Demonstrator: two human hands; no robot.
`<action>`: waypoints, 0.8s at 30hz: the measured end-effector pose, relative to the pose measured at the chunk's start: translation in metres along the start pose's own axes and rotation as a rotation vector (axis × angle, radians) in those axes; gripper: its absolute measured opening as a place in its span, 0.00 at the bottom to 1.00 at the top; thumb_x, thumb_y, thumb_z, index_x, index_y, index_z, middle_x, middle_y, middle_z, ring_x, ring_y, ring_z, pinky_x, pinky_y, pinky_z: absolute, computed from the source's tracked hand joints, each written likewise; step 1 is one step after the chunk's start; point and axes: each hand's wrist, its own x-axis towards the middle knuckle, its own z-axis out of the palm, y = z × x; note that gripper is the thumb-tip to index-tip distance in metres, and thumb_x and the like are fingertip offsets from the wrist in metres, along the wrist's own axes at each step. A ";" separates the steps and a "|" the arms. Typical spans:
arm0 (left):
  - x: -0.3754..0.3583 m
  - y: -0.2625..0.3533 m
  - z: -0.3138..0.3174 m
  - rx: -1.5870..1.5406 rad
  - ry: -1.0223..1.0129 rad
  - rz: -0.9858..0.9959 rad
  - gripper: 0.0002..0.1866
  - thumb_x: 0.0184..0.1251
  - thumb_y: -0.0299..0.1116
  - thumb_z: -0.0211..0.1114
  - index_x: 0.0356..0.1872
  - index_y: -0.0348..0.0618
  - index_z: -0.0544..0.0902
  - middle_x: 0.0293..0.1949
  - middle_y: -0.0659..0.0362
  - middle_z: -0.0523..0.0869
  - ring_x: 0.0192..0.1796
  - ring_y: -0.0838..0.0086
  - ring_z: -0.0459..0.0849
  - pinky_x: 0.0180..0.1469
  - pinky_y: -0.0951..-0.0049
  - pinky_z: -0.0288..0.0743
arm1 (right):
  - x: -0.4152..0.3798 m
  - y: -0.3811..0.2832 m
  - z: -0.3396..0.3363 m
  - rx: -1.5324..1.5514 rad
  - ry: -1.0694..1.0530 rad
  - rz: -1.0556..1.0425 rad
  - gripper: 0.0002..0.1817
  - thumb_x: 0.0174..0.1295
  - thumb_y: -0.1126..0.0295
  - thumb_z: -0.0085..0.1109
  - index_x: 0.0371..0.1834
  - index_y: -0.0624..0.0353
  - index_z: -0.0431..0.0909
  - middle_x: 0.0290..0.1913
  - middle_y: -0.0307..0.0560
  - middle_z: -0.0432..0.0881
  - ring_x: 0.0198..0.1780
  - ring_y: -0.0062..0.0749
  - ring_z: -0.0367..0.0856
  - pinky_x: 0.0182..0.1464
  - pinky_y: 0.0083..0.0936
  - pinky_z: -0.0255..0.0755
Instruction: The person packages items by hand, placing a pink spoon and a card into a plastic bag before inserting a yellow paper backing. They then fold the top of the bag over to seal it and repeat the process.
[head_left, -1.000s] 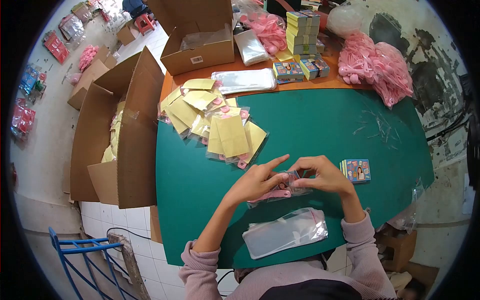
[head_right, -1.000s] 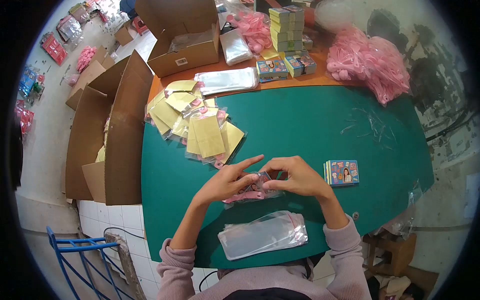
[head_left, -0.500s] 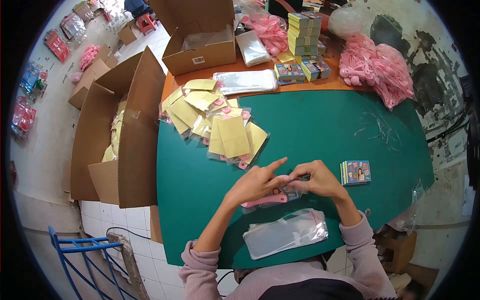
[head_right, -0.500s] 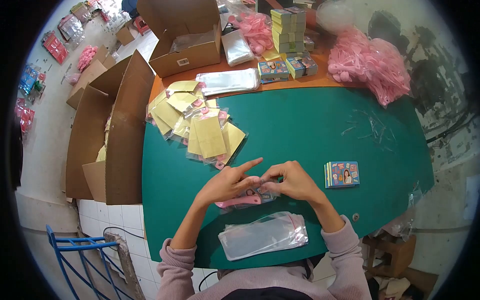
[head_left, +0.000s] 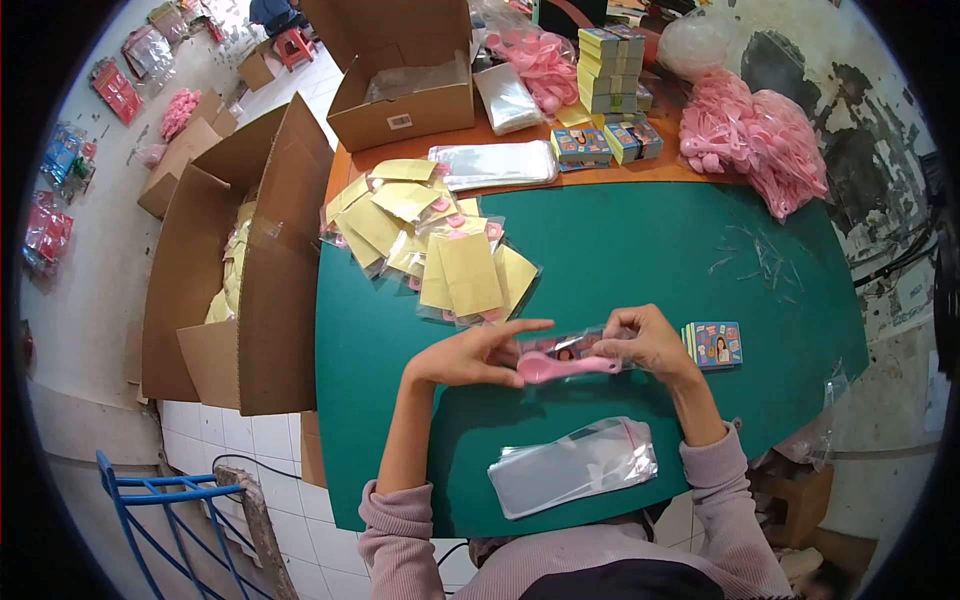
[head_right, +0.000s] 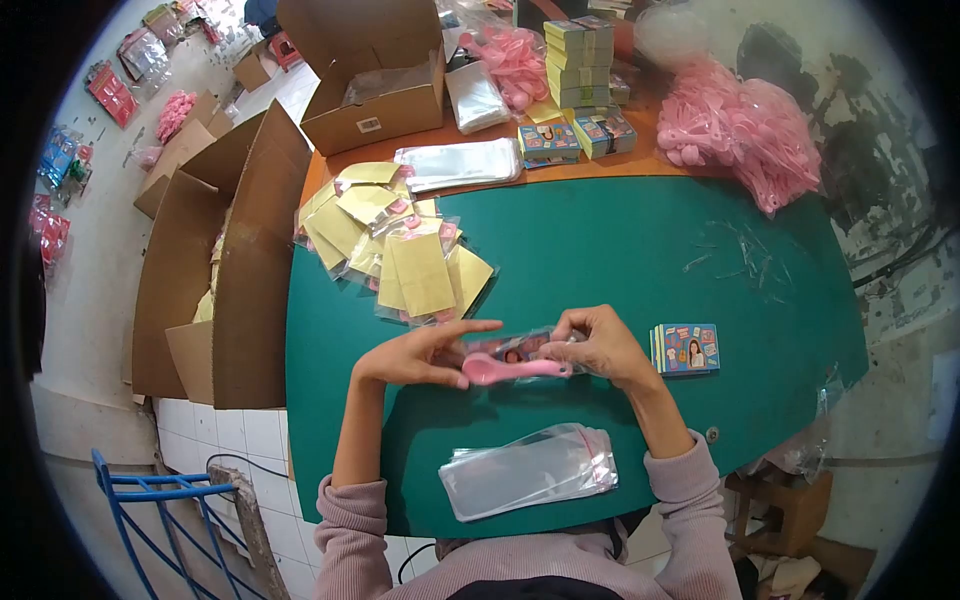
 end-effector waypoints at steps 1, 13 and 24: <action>0.000 0.001 -0.001 -0.110 0.059 0.014 0.34 0.57 0.28 0.65 0.66 0.48 0.62 0.42 0.57 0.81 0.43 0.75 0.79 0.50 0.76 0.73 | 0.000 -0.001 -0.002 -0.008 0.037 -0.004 0.07 0.48 0.74 0.67 0.25 0.64 0.78 0.24 0.40 0.79 0.24 0.17 0.74 0.27 0.15 0.68; 0.049 0.007 0.065 -0.992 0.420 -0.063 0.18 0.72 0.39 0.47 0.52 0.35 0.70 0.47 0.55 0.79 0.48 0.72 0.81 0.47 0.74 0.77 | -0.004 -0.018 0.013 -0.776 0.105 -0.663 0.16 0.46 0.74 0.62 0.41 0.59 0.79 0.48 0.47 0.78 0.50 0.38 0.76 0.48 0.30 0.72; 0.025 0.001 0.075 -0.750 0.435 -0.196 0.19 0.72 0.32 0.44 0.60 0.35 0.63 0.51 0.50 0.77 0.51 0.67 0.80 0.49 0.66 0.78 | 0.026 0.021 0.015 -0.260 0.375 -0.186 0.22 0.49 0.75 0.64 0.49 0.64 0.73 0.41 0.49 0.76 0.34 0.27 0.77 0.36 0.22 0.75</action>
